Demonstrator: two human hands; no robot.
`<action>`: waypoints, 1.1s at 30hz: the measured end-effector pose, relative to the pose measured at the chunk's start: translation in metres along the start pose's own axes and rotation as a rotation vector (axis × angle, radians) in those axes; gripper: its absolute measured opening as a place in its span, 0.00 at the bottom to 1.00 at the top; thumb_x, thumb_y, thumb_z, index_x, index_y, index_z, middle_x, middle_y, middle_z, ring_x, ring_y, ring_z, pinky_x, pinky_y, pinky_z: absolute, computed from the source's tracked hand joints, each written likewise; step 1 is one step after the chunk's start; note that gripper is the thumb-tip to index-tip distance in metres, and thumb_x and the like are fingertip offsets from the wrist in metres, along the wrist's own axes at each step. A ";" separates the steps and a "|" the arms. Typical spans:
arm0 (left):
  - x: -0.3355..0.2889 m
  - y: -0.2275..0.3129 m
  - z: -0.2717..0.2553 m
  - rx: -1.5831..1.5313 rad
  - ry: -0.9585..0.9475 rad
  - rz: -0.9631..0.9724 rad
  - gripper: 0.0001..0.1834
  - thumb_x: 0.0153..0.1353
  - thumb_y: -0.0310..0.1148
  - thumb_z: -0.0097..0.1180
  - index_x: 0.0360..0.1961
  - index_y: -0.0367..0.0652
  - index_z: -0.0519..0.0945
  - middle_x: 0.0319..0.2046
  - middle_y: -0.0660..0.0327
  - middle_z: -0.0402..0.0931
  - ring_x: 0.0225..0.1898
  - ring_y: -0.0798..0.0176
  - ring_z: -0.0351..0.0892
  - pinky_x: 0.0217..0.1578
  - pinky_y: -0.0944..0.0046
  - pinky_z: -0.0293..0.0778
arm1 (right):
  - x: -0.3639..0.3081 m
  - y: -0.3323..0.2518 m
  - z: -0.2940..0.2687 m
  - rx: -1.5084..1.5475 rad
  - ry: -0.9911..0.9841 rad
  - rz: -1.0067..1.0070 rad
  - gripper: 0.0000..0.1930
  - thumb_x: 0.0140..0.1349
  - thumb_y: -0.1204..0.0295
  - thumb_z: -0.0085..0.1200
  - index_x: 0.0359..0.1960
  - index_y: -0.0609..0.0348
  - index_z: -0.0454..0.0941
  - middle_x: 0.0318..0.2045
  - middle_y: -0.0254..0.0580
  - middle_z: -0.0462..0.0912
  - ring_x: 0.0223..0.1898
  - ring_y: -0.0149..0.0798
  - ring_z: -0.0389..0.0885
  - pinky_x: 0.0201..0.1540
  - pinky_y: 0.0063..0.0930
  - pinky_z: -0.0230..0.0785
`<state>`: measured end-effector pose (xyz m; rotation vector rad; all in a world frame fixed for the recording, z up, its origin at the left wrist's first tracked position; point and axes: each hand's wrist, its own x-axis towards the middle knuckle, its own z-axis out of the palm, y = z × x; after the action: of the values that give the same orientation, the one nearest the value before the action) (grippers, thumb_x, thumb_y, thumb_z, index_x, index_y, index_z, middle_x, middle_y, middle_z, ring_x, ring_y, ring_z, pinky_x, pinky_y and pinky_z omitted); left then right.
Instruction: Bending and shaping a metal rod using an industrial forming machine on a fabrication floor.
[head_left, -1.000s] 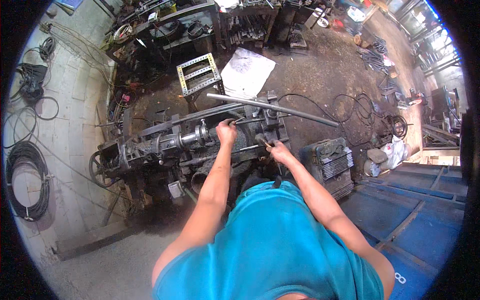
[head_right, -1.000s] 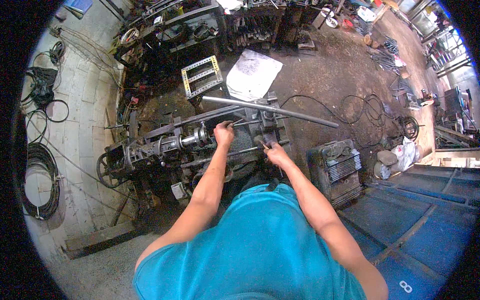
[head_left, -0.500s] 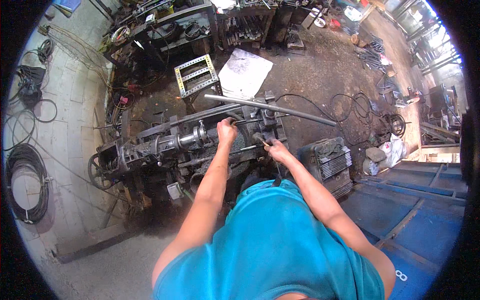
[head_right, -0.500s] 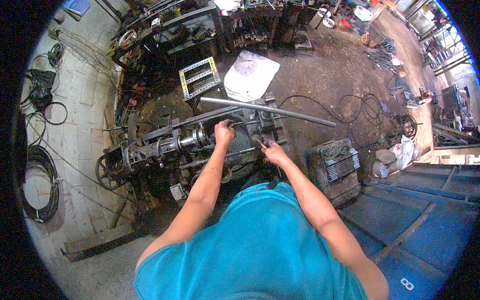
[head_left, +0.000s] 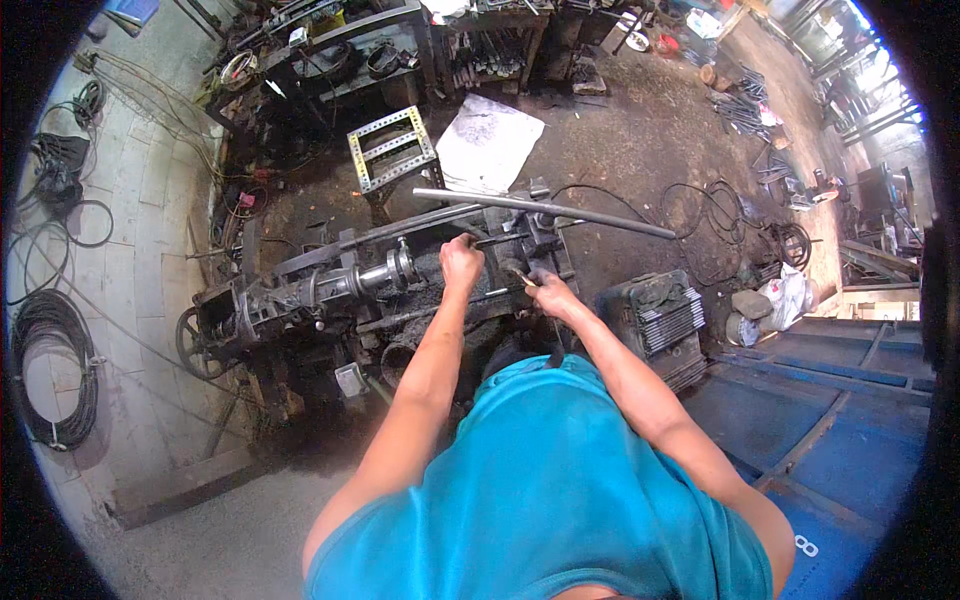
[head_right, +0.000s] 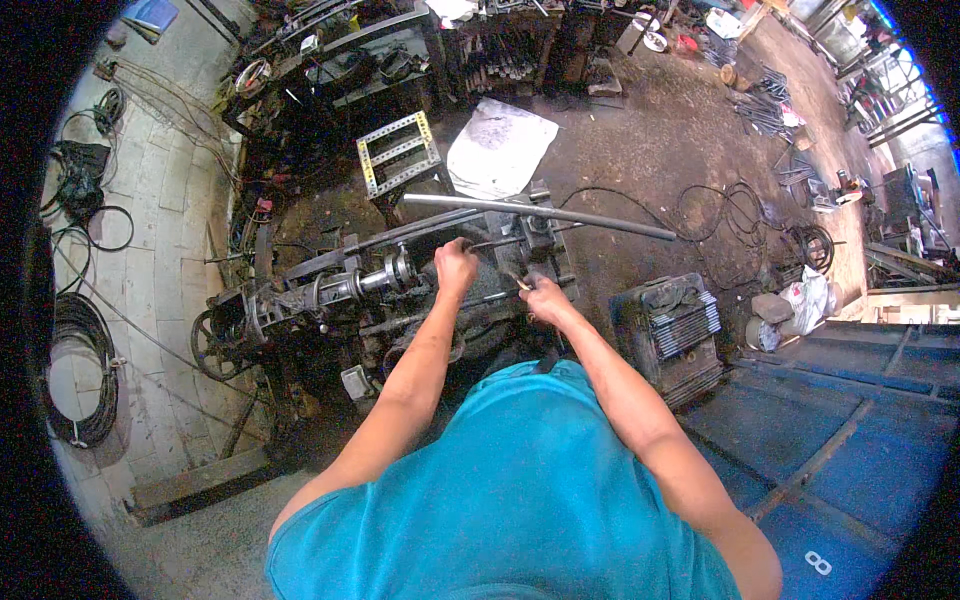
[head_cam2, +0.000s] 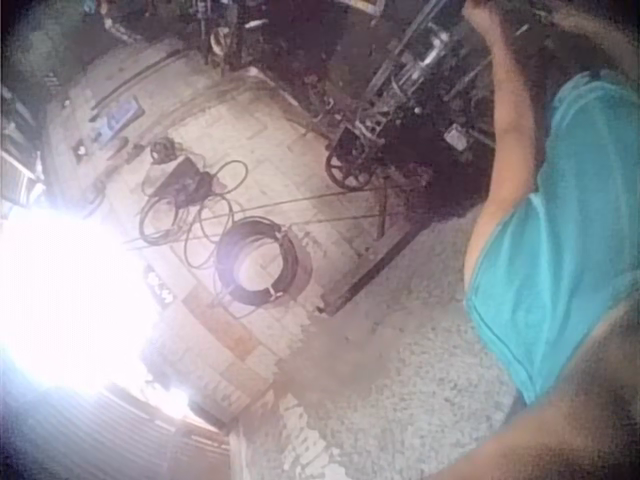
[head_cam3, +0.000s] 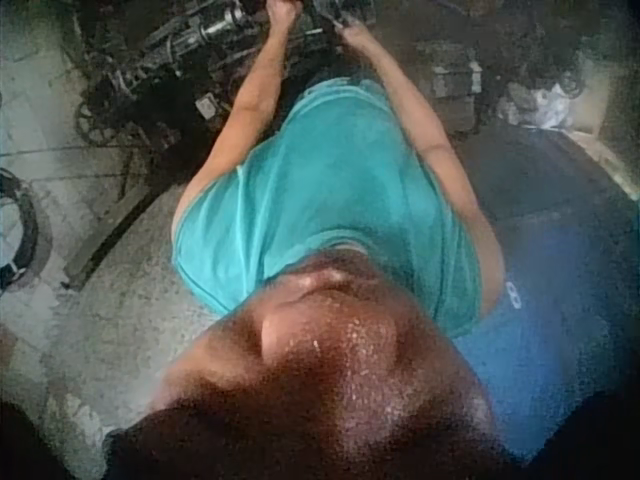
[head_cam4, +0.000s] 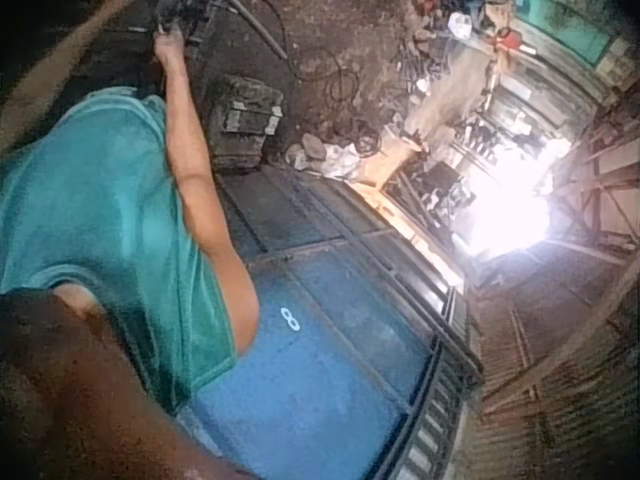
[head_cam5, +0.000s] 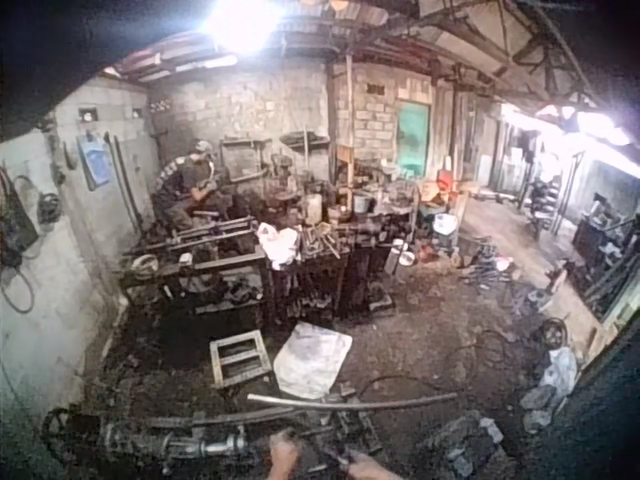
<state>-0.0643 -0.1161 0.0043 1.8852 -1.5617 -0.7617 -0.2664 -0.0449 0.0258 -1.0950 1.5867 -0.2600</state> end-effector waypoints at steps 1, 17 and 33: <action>-0.001 0.002 0.000 -0.001 0.002 0.002 0.12 0.49 0.28 0.54 0.35 0.43 0.85 0.32 0.43 0.80 0.39 0.40 0.79 0.45 0.48 0.73 | 0.000 0.000 0.001 -0.009 -0.004 -0.025 0.21 0.58 0.65 0.54 0.51 0.61 0.73 0.37 0.53 0.81 0.40 0.47 0.80 0.43 0.38 0.70; -0.004 0.014 -0.002 0.099 0.017 -0.043 0.14 0.46 0.28 0.53 0.35 0.41 0.85 0.31 0.41 0.80 0.38 0.40 0.80 0.44 0.50 0.75 | 0.004 0.002 0.009 0.026 0.072 -0.162 0.14 0.59 0.71 0.55 0.46 0.59 0.72 0.17 0.33 0.71 0.16 0.30 0.67 0.17 0.30 0.57; -0.039 0.005 -0.024 -0.014 0.342 -0.147 0.13 0.51 0.25 0.52 0.37 0.38 0.84 0.30 0.43 0.80 0.36 0.41 0.81 0.39 0.50 0.75 | -0.024 0.008 -0.022 0.230 -0.096 -0.161 0.11 0.62 0.70 0.53 0.45 0.57 0.72 0.20 0.36 0.77 0.17 0.28 0.73 0.17 0.26 0.62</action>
<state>-0.0555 -0.0766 0.0270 2.0118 -1.2146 -0.4760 -0.2912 -0.0310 0.0439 -1.0403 1.3487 -0.4789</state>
